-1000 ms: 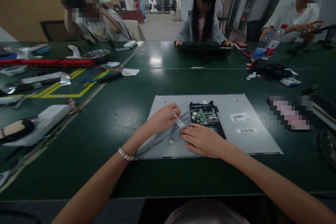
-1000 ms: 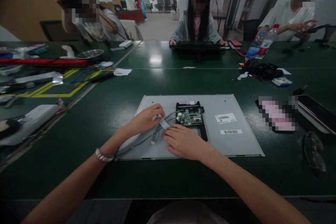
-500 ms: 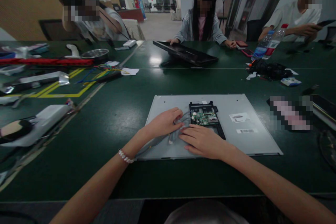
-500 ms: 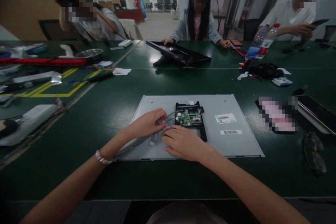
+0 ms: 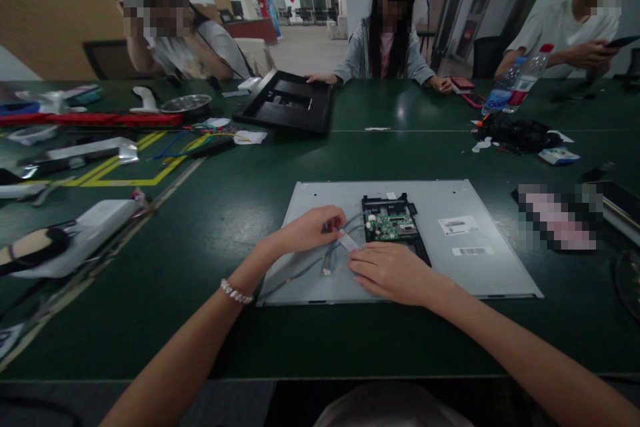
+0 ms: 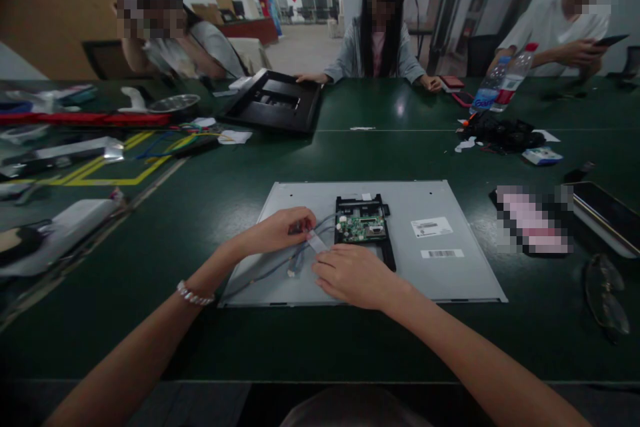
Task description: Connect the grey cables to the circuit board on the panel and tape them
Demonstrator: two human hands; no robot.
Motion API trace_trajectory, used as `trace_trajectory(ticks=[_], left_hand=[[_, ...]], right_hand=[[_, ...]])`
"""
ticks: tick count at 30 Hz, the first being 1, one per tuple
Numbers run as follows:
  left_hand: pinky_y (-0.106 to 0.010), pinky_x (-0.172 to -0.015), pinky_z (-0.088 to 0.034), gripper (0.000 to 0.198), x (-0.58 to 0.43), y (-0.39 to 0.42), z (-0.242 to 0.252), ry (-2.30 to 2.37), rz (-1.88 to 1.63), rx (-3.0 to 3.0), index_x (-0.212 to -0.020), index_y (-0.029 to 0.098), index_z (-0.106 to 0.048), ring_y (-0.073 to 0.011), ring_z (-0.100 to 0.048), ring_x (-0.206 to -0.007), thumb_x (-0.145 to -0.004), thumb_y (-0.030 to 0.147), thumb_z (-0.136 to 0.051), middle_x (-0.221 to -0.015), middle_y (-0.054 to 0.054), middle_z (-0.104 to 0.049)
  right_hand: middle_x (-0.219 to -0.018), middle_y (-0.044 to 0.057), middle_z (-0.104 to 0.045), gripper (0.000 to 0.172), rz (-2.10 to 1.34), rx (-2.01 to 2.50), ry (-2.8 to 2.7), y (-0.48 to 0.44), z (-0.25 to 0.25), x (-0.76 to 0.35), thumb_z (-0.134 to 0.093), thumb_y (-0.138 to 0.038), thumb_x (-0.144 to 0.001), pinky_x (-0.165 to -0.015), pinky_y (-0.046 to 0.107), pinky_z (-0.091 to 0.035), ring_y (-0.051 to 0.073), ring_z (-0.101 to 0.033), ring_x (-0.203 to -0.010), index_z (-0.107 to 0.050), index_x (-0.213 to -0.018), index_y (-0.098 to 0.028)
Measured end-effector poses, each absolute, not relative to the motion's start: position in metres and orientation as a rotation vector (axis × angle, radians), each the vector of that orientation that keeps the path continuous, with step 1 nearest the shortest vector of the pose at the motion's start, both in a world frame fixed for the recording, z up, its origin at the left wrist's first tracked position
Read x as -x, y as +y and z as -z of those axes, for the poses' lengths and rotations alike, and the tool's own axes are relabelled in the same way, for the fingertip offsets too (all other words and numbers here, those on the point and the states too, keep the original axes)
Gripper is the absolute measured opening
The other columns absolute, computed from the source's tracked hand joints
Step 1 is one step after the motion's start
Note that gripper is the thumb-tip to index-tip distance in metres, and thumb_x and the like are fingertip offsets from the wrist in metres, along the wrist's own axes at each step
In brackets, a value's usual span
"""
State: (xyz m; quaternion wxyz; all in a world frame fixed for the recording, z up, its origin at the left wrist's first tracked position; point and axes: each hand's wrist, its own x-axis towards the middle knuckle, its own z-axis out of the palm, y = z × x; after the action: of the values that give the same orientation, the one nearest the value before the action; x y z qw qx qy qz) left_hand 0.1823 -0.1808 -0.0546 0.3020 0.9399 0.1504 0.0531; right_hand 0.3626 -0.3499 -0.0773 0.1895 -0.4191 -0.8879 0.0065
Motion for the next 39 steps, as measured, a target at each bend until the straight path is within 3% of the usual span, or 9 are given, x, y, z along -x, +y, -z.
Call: trace_trajectory(ticks=[15, 32, 39], left_hand=[[-0.025, -0.069, -0.043, 0.011, -0.178, -0.17, 0.057, 0.537, -0.161, -2.544, -0.091, 0.016, -0.059, -0.013, -0.055, -0.071, -0.085, 0.021, -0.051, -0.082, -0.002, -0.059], [-0.025, -0.067, -0.045, 0.011, -0.174, -0.167, 0.054, 0.637, -0.353, -2.517, -0.09, 0.018, -0.062, -0.0129, -0.057, -0.072, -0.086, 0.023, -0.053, -0.086, -0.003, -0.063], [-0.024, -0.063, -0.043, 0.013, -0.173, -0.166, 0.046, 0.704, -0.55, -2.528, -0.083, 0.017, -0.062, -0.0122, -0.055, -0.07, -0.087, 0.023, -0.051, -0.079, -0.002, -0.062]], right_hand=[[-0.118, 0.01, -0.069, 0.024, -0.079, 1.191, -2.497, -0.352, 0.075, -0.367, -0.045, -0.022, -0.099, -0.1, 0.035, -0.046, 0.018, -0.065, -0.106, -0.067, -0.104, -0.016], [-0.117, 0.007, -0.07, 0.028, -0.059, 1.163, -2.36, -0.353, 0.065, -0.381, -0.044, -0.022, -0.099, -0.103, 0.039, -0.046, 0.018, -0.064, -0.106, -0.066, -0.114, -0.015], [-0.124, 0.009, -0.067, 0.035, 0.129, 1.558, -2.083, -0.345, 0.054, -0.437, -0.04, -0.025, -0.098, -0.099, 0.043, -0.05, 0.021, -0.063, -0.112, -0.062, -0.125, -0.018]])
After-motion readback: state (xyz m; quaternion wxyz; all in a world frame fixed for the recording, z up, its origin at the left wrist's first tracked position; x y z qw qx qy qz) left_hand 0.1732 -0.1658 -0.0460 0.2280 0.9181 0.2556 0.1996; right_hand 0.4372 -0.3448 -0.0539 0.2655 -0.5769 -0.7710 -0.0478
